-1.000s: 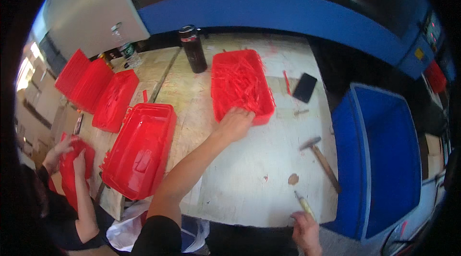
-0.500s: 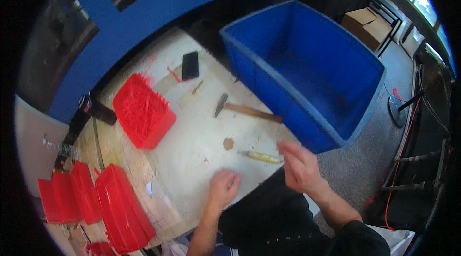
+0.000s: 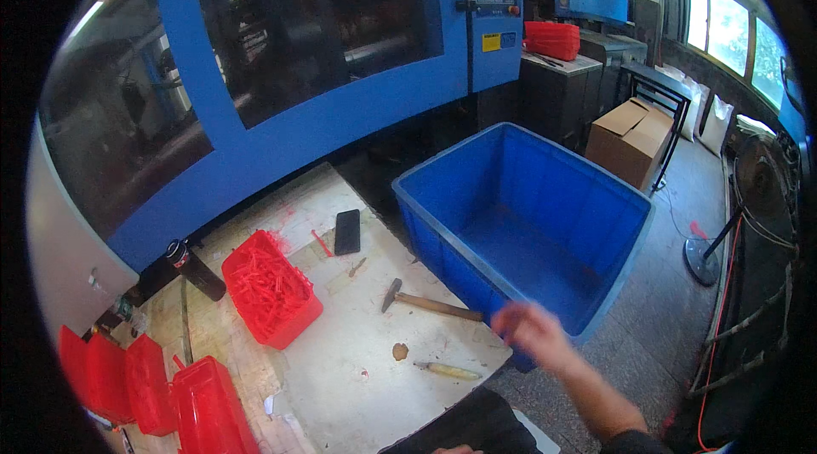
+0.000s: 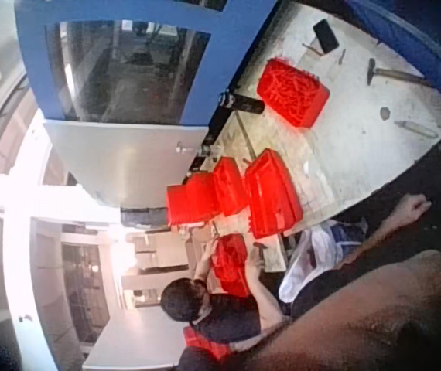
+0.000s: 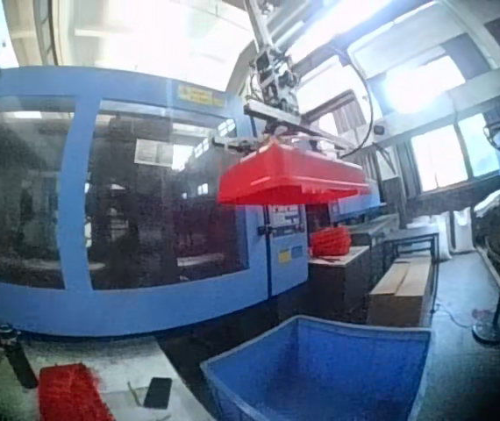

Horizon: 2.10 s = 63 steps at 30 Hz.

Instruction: The person assembles red plastic containers by snapping lids onto bases and inserting small red plastic pieces into the handles. They repeatedly pick up containers, attach lids, and insert pieces, then place finished units into a blue bin.

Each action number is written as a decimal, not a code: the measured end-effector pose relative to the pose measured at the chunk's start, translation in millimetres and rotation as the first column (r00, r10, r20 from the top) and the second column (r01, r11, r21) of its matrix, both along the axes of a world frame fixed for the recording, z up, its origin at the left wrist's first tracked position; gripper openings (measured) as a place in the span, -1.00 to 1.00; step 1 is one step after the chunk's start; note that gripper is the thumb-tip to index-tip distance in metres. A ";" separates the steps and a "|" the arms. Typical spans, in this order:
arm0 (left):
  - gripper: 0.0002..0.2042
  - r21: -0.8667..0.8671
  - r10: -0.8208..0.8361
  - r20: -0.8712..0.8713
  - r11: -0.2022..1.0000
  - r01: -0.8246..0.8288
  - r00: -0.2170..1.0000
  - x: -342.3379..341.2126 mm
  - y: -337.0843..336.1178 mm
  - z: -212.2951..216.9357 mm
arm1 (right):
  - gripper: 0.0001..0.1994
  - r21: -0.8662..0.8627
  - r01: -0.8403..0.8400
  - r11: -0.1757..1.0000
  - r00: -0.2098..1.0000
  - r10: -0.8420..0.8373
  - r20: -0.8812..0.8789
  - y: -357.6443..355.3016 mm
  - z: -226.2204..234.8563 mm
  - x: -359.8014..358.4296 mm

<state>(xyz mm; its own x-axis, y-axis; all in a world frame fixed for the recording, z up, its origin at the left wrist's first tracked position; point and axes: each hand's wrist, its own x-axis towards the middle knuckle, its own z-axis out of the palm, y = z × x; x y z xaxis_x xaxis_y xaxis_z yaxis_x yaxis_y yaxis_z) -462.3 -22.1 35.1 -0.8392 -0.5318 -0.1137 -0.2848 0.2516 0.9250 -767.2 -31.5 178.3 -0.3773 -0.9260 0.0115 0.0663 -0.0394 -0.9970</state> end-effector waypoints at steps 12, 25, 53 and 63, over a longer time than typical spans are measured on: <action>-0.69 -0.031 0.044 0.202 0.999 -0.038 0.978 16.7 -46.2 24.9 | -0.30 -0.897 0.331 0.294 0.942 -0.159 0.296 -178.7 234.8 -230.3; -0.89 0.006 0.448 -0.178 0.891 -0.455 0.876 53.3 -36.4 54.7 | -0.51 -0.271 0.093 0.958 0.755 -0.245 -0.608 -126.9 58.4 -89.1; -0.83 -0.581 0.648 -0.132 0.563 -0.589 0.750 164.8 -107.1 73.2 | -0.78 0.208 -0.399 0.893 -0.044 0.208 -0.977 -422.0 -61.0 226.5; -0.90 -0.532 0.710 -0.139 0.534 -0.657 0.690 161.4 -104.7 63.8 | -0.71 0.089 -0.335 0.938 0.322 0.203 -0.925 -459.3 -75.3 235.4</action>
<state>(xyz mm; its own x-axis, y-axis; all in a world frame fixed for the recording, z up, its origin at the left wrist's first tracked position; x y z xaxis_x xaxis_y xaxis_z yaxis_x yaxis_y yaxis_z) -300.9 -126.8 98.9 -0.1956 -0.9321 0.3048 -0.6422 0.3567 0.6785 -531.8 -490.9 103.0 0.1990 -0.9418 0.2708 -0.8484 -0.3039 -0.4335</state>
